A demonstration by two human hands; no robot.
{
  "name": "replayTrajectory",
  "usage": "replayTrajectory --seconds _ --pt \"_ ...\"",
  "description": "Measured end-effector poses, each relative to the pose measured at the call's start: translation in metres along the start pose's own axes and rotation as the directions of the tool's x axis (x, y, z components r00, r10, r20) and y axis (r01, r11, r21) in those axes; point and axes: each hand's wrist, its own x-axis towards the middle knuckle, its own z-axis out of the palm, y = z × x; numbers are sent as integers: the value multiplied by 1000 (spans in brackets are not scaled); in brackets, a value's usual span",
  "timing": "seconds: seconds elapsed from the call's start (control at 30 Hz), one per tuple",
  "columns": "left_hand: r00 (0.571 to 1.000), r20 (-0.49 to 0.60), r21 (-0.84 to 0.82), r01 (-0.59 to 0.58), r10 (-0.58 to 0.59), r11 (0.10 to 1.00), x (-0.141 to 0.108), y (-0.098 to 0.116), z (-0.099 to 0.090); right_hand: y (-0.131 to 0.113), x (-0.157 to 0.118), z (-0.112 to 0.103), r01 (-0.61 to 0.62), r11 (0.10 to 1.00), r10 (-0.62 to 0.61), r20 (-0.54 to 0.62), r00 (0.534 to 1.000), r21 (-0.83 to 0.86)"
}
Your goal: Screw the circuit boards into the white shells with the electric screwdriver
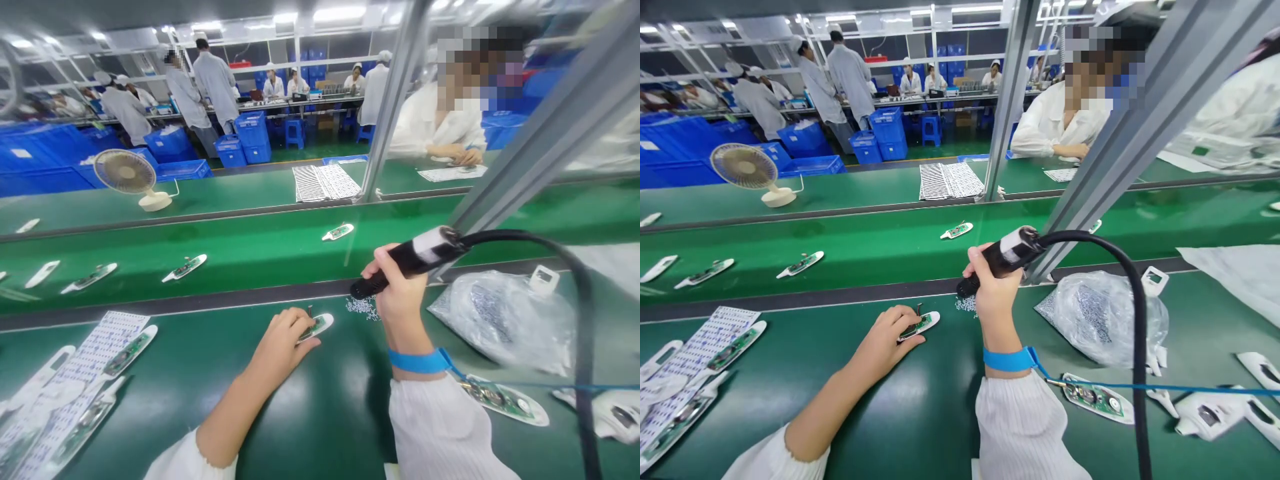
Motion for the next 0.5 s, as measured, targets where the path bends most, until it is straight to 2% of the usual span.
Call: replayTrajectory --seconds 0.13,0.23,0.4,0.5 --pt "998 -66 -24 6 -7 1000 8 6 -9 -5 2 0 16 999 -15 -13 1000 35" --pt "992 -120 -32 43 -46 999 32 17 -12 -7 1 1 -3 999 3 -1 1000 47" --pt "996 53 20 74 -75 997 85 35 -4 -11 0 2 -23 998 22 21 1000 67" --pt "989 108 51 96 -102 994 100 38 2 -14 2 1 -21 997 19 31 999 77"
